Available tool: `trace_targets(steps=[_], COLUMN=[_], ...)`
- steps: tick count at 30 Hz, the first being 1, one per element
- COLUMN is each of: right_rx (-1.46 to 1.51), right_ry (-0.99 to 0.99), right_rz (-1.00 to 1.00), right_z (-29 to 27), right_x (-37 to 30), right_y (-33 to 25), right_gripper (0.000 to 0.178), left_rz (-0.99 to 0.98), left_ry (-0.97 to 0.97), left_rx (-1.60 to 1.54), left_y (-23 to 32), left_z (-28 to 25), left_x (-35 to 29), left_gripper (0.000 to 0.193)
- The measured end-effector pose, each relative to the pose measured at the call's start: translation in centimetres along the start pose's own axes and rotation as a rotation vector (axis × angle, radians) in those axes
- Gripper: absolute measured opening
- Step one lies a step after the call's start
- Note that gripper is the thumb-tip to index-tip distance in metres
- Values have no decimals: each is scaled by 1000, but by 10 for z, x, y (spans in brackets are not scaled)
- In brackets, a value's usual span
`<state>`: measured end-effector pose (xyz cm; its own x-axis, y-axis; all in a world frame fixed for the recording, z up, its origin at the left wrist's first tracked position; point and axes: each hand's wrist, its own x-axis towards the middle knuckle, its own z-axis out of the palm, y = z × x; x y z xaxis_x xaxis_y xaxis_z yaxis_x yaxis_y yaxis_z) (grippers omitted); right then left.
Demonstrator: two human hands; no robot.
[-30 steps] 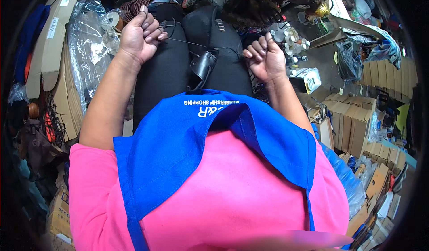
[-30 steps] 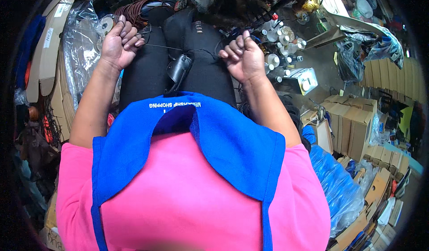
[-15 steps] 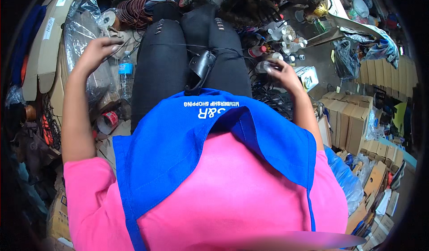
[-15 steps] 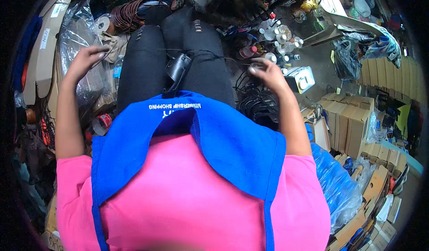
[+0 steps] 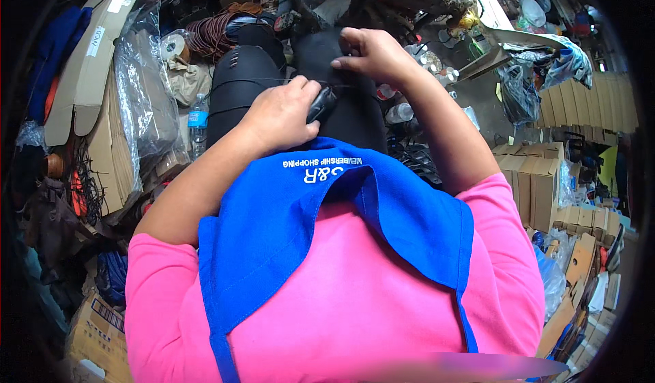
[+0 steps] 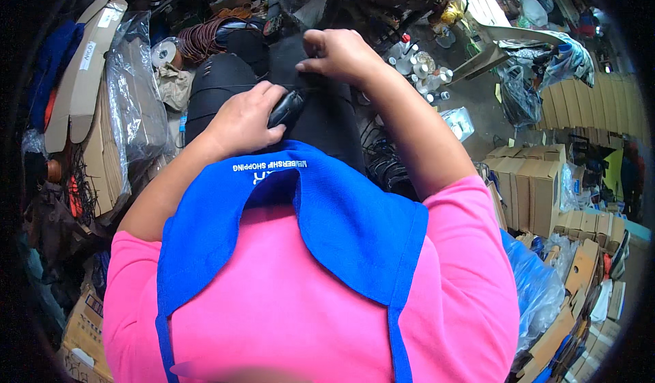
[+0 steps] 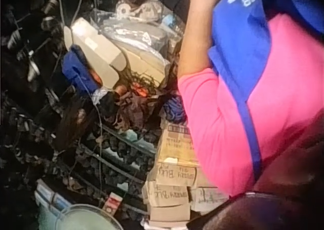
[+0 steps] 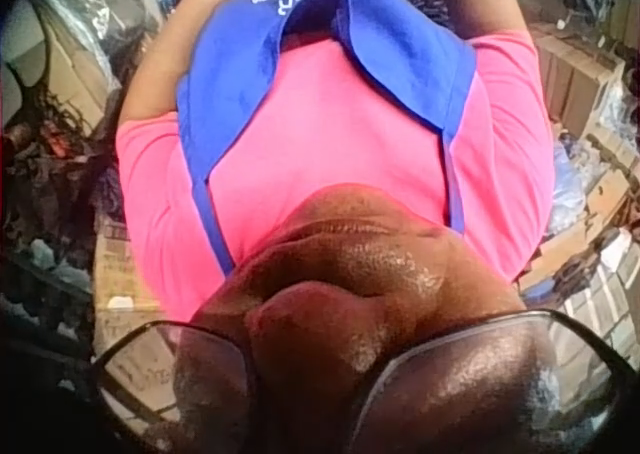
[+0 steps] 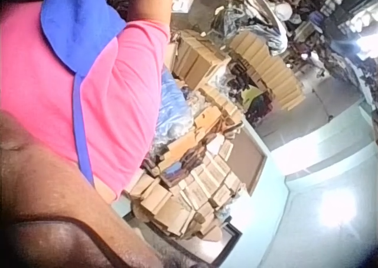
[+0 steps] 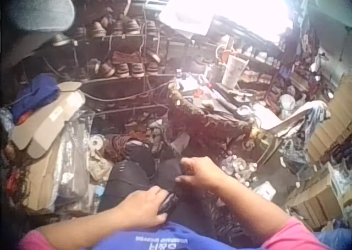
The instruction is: Stitching or lacing a black leather shoe component by hand.
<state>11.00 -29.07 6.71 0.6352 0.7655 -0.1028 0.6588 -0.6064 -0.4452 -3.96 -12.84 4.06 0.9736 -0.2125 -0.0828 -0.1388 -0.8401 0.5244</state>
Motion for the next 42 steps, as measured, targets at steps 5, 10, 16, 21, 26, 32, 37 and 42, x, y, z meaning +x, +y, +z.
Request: trace_targets(steps=[5, 10, 16, 21, 26, 32, 37, 42], right_rx=[403, 430, 113, 40, 128, 493, 391, 178], right_ry=[-13, 134, 189, -59, -36, 79, 206, 220], right_rz=[149, 106, -96, -137, -253, 3, 20, 29], right_z=[14, 36, 17, 28, 32, 16, 21, 31], right_x=[-22, -20, -43, -44, -54, -87, -83, -77], right_y=[15, 24, -6, -3, 6, -5, -8, -6], right_gripper=[33, 35, 40, 28, 24, 23, 13, 20], left_rz=[225, 183, 277, 307, 330, 277, 382, 340], left_ry=[3, -117, 259, 104, 102, 1, -129, -249], left_rx=[-174, -99, -283, -319, -358, -301, -269, -299], left_y=[-14, -8, -29, -37, -45, -45, -49, -46], left_z=[6, -18, -12, 17, 22, 6, -18, -24], left_x=[-4, 6, 61, 88, 94, 96, 109, 114], left_gripper=[53, 46, 29, 38, 39, 36, 31, 23])
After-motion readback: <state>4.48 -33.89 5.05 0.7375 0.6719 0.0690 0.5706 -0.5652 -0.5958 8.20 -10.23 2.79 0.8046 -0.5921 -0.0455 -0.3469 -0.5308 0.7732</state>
